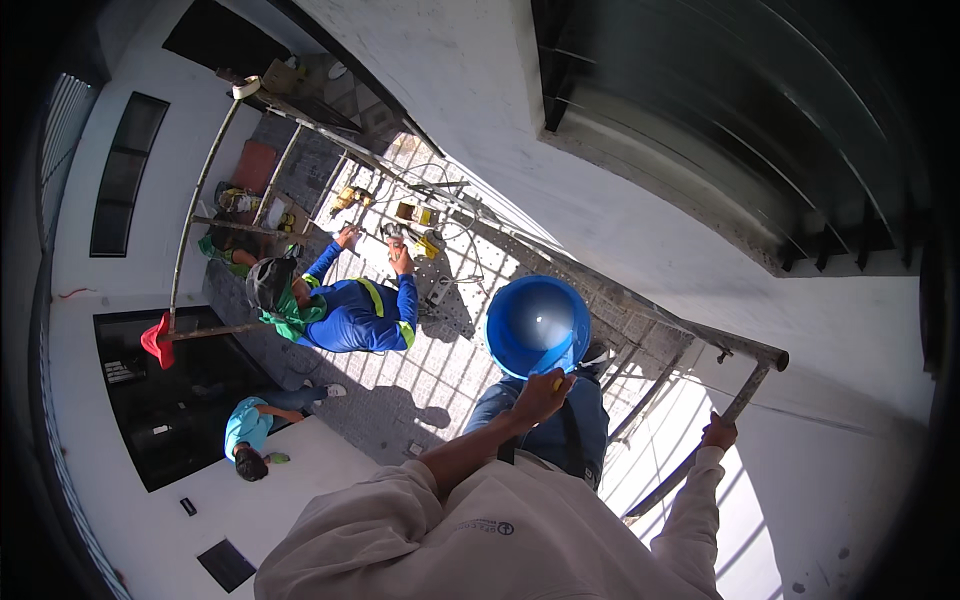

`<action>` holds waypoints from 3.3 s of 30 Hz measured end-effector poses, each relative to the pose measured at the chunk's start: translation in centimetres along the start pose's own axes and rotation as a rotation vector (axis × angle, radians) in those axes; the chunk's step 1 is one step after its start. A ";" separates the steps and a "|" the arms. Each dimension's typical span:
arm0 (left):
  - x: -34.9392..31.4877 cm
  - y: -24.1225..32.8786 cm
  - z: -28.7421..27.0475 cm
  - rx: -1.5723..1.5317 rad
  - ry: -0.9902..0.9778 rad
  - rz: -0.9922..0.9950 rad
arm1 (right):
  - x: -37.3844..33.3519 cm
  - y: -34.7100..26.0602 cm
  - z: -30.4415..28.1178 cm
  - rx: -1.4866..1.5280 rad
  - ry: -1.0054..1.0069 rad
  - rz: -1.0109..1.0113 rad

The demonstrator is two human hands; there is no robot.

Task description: The person stands on scaffolding and repeatedly wipes the underside of a metal ventilation grille with a yellow sponge. They periodically dip the sponge into a blue bucket of water to re-wet it before continuing to clean the grille surface.

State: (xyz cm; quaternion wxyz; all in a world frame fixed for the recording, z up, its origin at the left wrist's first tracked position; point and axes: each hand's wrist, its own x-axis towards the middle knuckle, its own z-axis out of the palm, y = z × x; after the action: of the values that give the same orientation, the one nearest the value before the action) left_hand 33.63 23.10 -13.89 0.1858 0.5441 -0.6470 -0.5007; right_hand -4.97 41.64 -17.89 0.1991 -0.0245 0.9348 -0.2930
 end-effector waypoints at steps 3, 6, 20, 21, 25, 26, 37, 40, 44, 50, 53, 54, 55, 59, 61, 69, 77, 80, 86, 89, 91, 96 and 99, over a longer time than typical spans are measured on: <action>0.2 0.5 0.1 -0.043 -0.108 -0.100 | 3.1 4.5 1.0 0.002 0.024 0.010; 0.6 0.2 0.3 0.147 -0.115 -0.068 | 6.8 8.8 2.9 0.057 0.113 -0.082; 2.5 -2.3 -0.5 0.337 -0.405 0.014 | -0.5 0.3 0.9 -0.020 -0.018 -0.029; 2.7 -2.1 -0.6 0.336 -0.420 -0.010 | -0.4 -0.6 0.7 -0.128 0.026 -0.147; 5.7 1.5 -2.7 0.000 -0.355 0.042 | 1.8 -5.8 -0.1 -0.004 0.073 -0.150; 7.1 3.0 -3.8 -0.085 -0.371 -0.032 | 2.3 -7.2 -0.2 0.094 -0.055 -0.076; 19.4 19.7 -16.8 -0.676 0.675 0.669 | 3.2 -9.3 1.4 -0.023 0.087 0.100; 21.3 22.6 -18.4 -0.713 0.845 0.795 | 3.8 -8.7 1.6 -0.019 0.086 0.098; 23.0 26.3 -21.0 -0.607 1.069 0.829 | 3.8 -8.4 1.7 0.001 0.078 0.111; 25.2 29.9 -22.4 -0.435 1.259 0.997 | 4.2 -8.1 1.6 0.012 0.082 0.123; 27.3 31.0 -21.9 -0.222 1.339 1.180 | 4.5 -7.5 1.8 0.005 0.095 0.100; 27.8 31.2 -21.5 -0.141 1.361 1.171 | 4.5 -7.4 1.9 0.002 0.109 0.082; 28.1 31.2 -21.2 -0.079 1.377 1.123 | 4.5 -7.4 1.9 0.003 0.118 0.072; 27.6 31.0 -20.2 0.058 1.282 1.163 | 4.3 -7.9 1.9 0.020 0.108 0.066; 26.7 31.0 -20.9 -0.022 1.239 1.045 | 3.8 -8.4 1.6 0.034 0.091 0.106; 26.8 30.8 -21.3 -0.086 1.146 0.978 | 3.1 -9.5 1.3 0.020 0.056 0.126; 27.6 28.5 -21.4 0.135 1.306 1.017 | 3.0 -9.6 1.2 0.078 0.021 0.149; 26.8 28.6 -21.9 0.105 1.399 1.090 | 3.2 -9.3 1.1 0.106 -0.033 0.126; 23.2 26.6 -20.8 0.358 1.506 1.143 | 3.7 -8.4 1.0 0.202 -0.049 0.168; 24.8 26.1 -21.3 0.353 1.482 1.028 | 3.6 -8.4 1.0 0.184 -0.057 0.144; 26.7 26.3 -21.8 0.222 1.456 1.022 | 3.6 -8.6 1.0 0.153 -0.061 0.107; 28.7 28.5 -19.3 0.260 1.346 1.050 | 3.3 -8.7 0.7 0.154 -0.086 0.048; 27.8 30.4 -18.7 0.464 1.401 0.866 | 3.4 -8.3 0.6 0.204 -0.076 0.063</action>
State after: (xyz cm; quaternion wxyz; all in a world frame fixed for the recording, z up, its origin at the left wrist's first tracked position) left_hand 23.15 -12.87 11.50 0.6017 0.4572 -0.6199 0.2112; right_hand -8.49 33.92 -14.92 0.2452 0.0144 0.8922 -0.3791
